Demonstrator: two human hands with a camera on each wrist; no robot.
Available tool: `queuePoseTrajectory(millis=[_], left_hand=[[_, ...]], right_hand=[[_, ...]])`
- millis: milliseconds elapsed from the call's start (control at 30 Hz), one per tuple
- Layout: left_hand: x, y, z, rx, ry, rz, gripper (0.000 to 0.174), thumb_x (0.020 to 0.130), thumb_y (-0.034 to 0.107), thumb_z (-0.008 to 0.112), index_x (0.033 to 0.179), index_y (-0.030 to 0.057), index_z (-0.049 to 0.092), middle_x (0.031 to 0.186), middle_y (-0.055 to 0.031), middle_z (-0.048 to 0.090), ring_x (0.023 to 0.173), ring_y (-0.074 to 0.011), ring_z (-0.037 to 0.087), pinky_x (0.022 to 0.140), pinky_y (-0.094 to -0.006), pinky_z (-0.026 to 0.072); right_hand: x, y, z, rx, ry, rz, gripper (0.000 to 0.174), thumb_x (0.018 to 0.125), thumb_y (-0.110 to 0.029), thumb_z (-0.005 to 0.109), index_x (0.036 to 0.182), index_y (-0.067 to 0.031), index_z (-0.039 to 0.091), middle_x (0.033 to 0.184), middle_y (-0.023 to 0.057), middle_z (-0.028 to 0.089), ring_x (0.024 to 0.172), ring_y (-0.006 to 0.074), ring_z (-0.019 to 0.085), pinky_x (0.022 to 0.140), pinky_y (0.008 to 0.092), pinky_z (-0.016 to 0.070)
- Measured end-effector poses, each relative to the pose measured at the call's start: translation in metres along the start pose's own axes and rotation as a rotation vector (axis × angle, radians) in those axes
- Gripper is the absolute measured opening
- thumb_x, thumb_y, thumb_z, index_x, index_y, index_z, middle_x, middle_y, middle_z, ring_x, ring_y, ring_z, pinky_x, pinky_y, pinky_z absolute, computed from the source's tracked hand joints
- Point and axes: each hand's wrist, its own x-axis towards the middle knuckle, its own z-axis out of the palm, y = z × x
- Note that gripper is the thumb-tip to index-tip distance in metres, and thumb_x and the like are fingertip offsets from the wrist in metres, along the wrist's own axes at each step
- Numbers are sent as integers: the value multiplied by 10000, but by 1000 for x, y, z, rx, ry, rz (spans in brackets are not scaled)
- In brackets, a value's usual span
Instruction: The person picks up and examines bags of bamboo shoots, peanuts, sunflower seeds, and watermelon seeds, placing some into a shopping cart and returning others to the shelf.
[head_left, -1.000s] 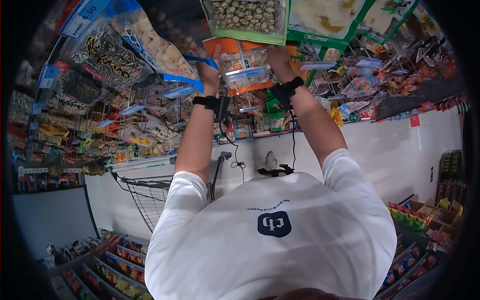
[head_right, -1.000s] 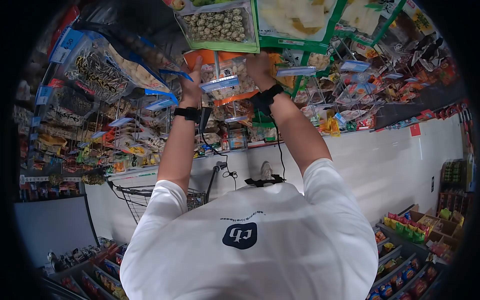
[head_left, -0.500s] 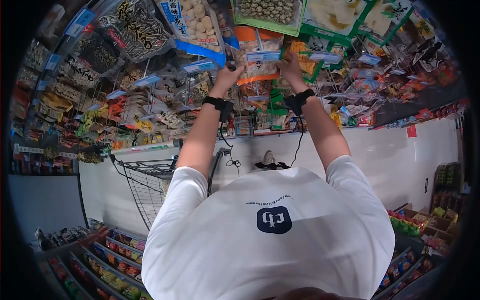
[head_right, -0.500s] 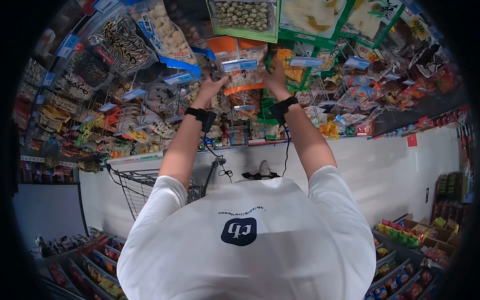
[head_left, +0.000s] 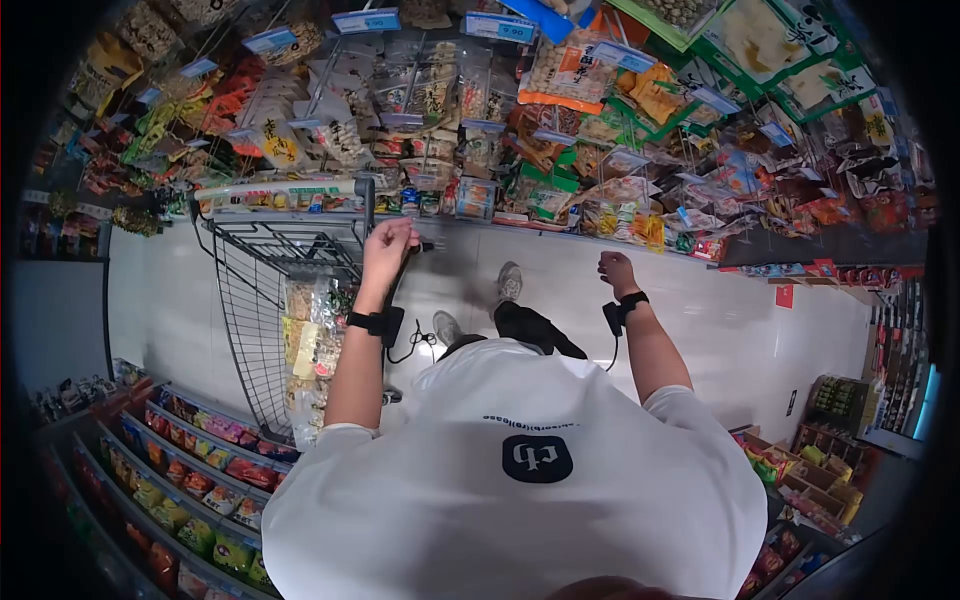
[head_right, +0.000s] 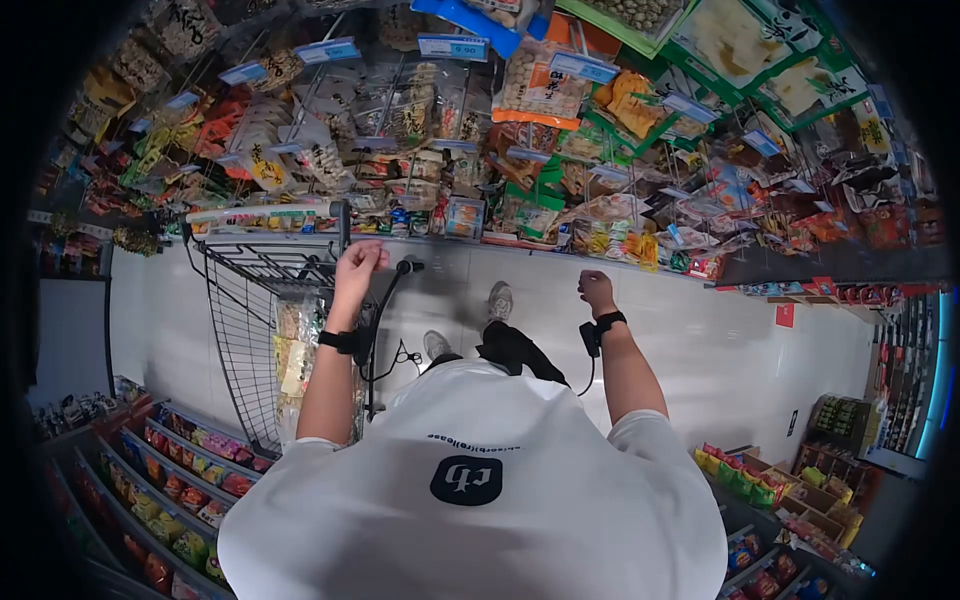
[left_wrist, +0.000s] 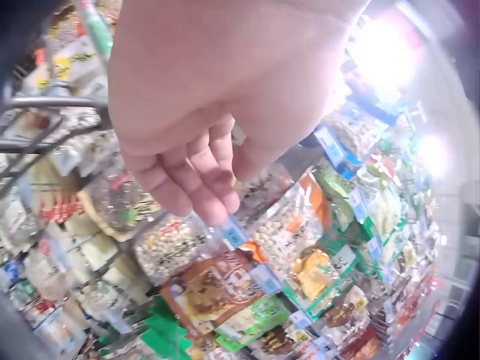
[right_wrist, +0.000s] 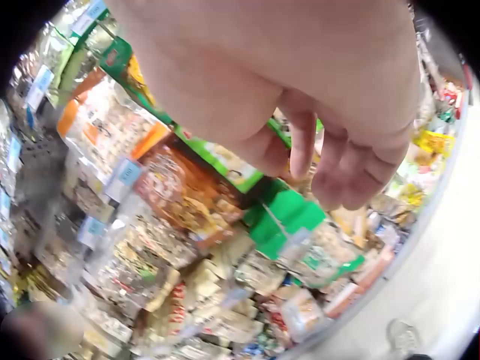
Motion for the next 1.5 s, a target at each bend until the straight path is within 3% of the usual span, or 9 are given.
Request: queuePoseTrajectory(millis=[200, 300, 433, 700, 833, 867, 967, 1100, 1500], left_hand=[[-79, -104, -95, 100, 419, -280, 140, 941, 52, 511, 1030, -20, 593, 840, -80, 651, 730, -117, 615, 626, -233, 509], [-118, -119, -104, -144, 464, -209, 129, 938, 56, 506, 1005, -18, 588, 810, -65, 636, 705, -112, 601, 607, -236, 508], [-178, -172, -94, 110, 808, -14, 179, 909, 53, 502, 1074, -2, 541, 721, -44, 591, 666, -147, 587, 631, -275, 506], [-374, -234, -3, 244, 988, -860, 476, 840, 88, 532, 1274, 0, 358, 747, -143, 644, 559, -222, 636, 456, -323, 471], [-490, -328, 43, -74, 996, -865, 113, 843, 92, 571, 918, 8, 583, 717, -115, 645, 545, -216, 630, 433, -328, 475], [-539, -396, 33, 607, 461, -322, 135, 844, 99, 567, 734, 22, 577, 664, -108, 621, 501, -229, 612, 387, -347, 455], [-551, -360, 98, -432, 843, -902, 164, 841, 101, 537, 715, 4, 574, 666, -125, 618, 507, -252, 630, 389, -367, 483], [-540, -353, 112, -77, 812, -903, 172, 847, 104, 495, 761, -14, 586, 686, -153, 632, 575, -270, 665, 444, -386, 526], [-491, -317, -115, -203, 1468, -776, 494, 936, 327, 504, 1258, -33, 402, 816, -182, 632, 513, -237, 642, 401, -320, 476]], right_hand=[[61, 160, -41, -1519, -576, -357, 101, 628, -99, 730, 725, -81, 707, 762, 96, 693, 746, 280, 668, 678, 392, 537], [64, 157, -17, -1014, -470, 97, 158, 830, -98, 533, 733, -24, 634, 664, 87, 612, 581, 187, 618, 479, 311, 499], [70, 110, 27, -843, -449, -94, 173, 851, -170, 545, 843, -24, 638, 693, 76, 622, 573, 158, 599, 462, 290, 468], [104, 54, 105, -624, -692, -267, 161, 874, -170, 560, 950, -45, 627, 694, 47, 612, 567, 132, 586, 456, 263, 437], [105, 65, 120, -690, -730, -98, 154, 870, -162, 556, 953, -53, 626, 675, 51, 604, 527, 134, 562, 441, 263, 423], [104, 68, 122, -792, -781, -107, 175, 868, -165, 546, 973, -44, 617, 682, 57, 604, 537, 141, 569, 441, 270, 427], [104, 77, 125, -943, -932, -136, 198, 861, -154, 530, 990, -27, 611, 691, 67, 610, 544, 150, 579, 441, 277, 434], [105, 77, 131, -996, -952, -219, 234, 842, -124, 517, 1018, 2, 605, 699, 85, 621, 539, 163, 586, 439, 280, 450], [-116, -67, 335, -518, -497, -1084, 193, 946, -110, 502, 1108, -16, 549, 750, 26, 570, 691, 113, 568, 604, 278, 458]])
